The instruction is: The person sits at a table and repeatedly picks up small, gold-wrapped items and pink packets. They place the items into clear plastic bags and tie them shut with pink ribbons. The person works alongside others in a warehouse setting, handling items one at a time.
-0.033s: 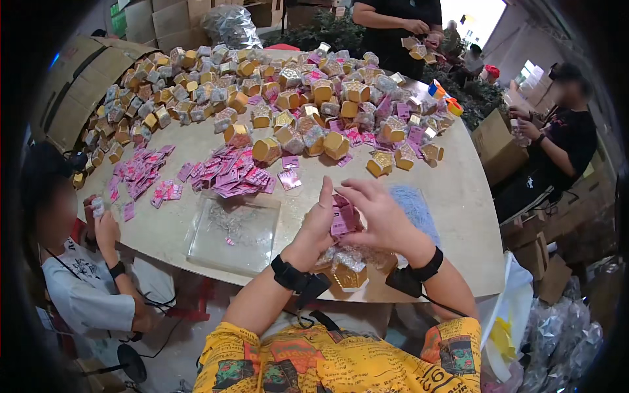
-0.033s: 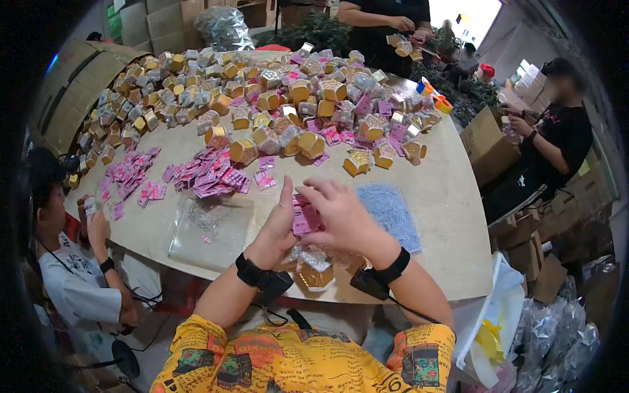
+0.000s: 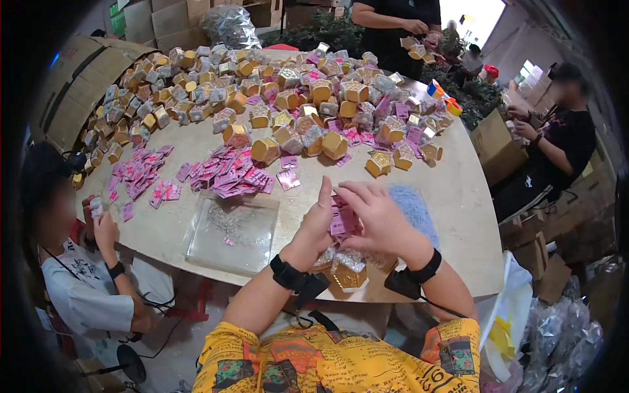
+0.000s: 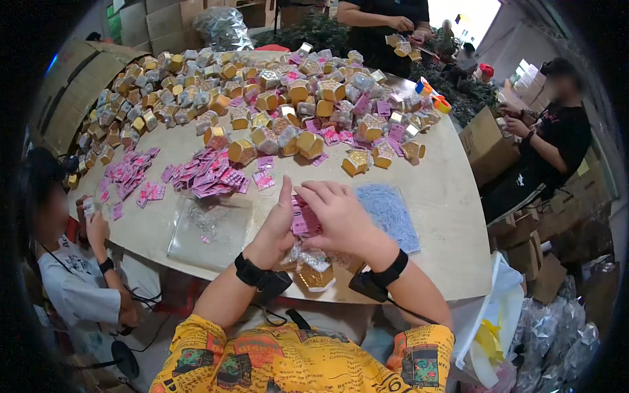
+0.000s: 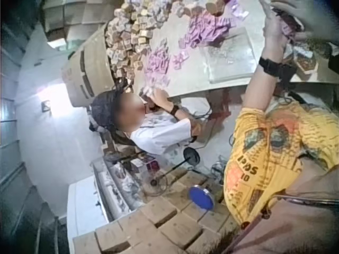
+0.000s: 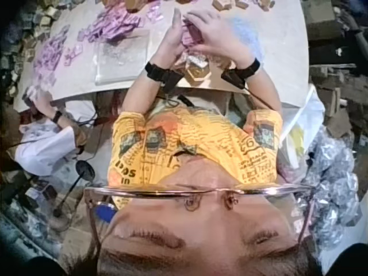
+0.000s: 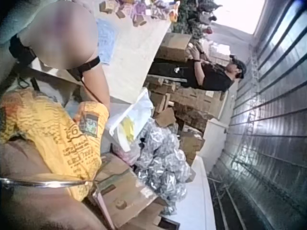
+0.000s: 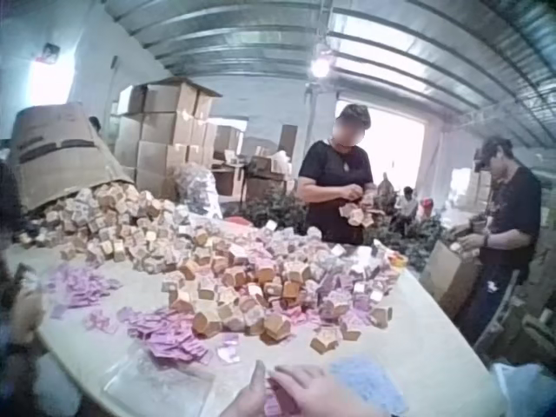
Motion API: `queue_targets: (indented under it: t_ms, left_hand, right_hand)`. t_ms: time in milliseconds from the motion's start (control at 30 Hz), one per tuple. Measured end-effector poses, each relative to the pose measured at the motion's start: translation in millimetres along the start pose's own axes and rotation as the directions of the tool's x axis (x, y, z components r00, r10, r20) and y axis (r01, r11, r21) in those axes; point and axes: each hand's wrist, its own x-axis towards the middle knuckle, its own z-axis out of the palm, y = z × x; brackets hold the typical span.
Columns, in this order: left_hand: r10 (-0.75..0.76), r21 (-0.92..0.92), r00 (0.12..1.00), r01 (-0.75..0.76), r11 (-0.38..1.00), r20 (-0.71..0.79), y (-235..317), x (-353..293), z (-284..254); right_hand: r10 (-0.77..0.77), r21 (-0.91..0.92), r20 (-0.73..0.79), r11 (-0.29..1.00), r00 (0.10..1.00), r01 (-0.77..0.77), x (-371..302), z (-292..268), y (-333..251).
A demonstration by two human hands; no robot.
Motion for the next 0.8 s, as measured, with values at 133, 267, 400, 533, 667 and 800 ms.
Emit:
queue_targets:
  t_ms: [133, 267, 400, 533, 667, 800]
  left_hand:
    - [-0.038, -0.057, 0.997, 0.042, 0.998, 0.072, -11, 9, -6]
    - [0.036, -0.018, 0.971, -0.033, 0.999, 0.238, -19, 10, -21]
    - [-0.011, 0.123, 0.953, -0.028, 0.992, 0.301, -13, 3, -18]
    - [-0.025, 0.196, 0.972, -0.022, 0.98, 0.235, -25, 13, -20]
    - [-0.055, 0.239, 0.981, 0.009, 0.971, 0.185, -24, 9, -10]
    - [-0.122, 0.294, 0.966, 0.051, 0.954, 0.229, -17, 8, -6]
  right_hand:
    - [0.041, -0.088, -0.03, 0.995, 0.999, -0.043, -7, 13, 5]
    - [0.086, -0.051, -0.101, 0.995, 0.991, -0.091, -13, 13, 8]
    - [0.101, -0.036, -0.115, 0.994, 0.988, -0.105, -16, 12, 5]
    - [0.089, -0.114, -0.096, 0.989, 0.991, -0.1, -18, 10, -3]
    - [0.13, -0.079, -0.091, 0.987, 0.987, -0.138, -27, 13, -1]
    - [0.155, 0.172, -0.141, 0.976, 0.978, -0.13, -40, -17, 21]
